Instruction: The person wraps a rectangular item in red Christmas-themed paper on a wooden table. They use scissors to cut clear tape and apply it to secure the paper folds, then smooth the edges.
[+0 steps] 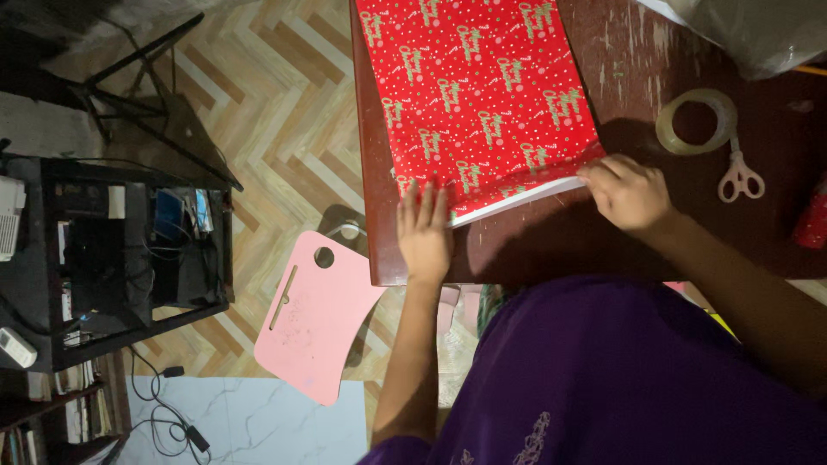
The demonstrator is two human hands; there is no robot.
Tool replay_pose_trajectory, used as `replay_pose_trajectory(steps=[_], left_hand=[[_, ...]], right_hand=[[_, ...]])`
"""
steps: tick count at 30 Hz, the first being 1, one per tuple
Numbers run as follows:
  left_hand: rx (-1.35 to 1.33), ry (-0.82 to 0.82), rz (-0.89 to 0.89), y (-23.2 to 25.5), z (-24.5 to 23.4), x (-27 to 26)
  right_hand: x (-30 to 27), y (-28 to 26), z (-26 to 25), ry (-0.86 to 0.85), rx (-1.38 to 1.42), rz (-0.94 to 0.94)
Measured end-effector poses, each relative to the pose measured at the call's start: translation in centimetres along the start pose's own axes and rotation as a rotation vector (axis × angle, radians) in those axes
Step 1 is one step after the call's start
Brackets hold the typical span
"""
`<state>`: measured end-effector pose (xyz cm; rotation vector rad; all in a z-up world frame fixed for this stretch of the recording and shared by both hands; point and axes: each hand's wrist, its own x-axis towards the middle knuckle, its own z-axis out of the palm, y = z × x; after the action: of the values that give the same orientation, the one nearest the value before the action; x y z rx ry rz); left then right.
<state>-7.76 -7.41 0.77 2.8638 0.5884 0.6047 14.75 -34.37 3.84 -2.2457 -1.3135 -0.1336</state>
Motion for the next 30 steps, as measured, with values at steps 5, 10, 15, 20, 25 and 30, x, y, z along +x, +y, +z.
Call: replay_pose_trajectory(steps=[5,10,15,20,25,30], left_hand=[[0.037,-0.122,-0.006,0.5,1.6,1.8],[0.042,-0.081,-0.003,2.2,1.1,2.4],[-0.027,-0.099,-0.033,4.9,-0.2,3.1],[-0.120,-0.096,-0.096,6.6,-0.8,2.3],[-0.183,-0.059,-0.178,8.2,-0.6,0.8],[-0.228,-0.069,-0.092,8.8,-1.4,-0.3]], right_hand=[[1.5,-1.6,-1.6,0.155,-0.072,-0.253],[1.0,-5.4,0.6,-0.009,0.084,-0.578],[1.9,-7.5,3.6,-0.312,0.040,-0.295],[1.5,-7.9,4.6,-0.660,0.033,-0.084],[0.0,-7.1,7.4,-0.662,0.061,-0.228],[0.4,-5.1,10.0,-0.316,0.387,-0.099]])
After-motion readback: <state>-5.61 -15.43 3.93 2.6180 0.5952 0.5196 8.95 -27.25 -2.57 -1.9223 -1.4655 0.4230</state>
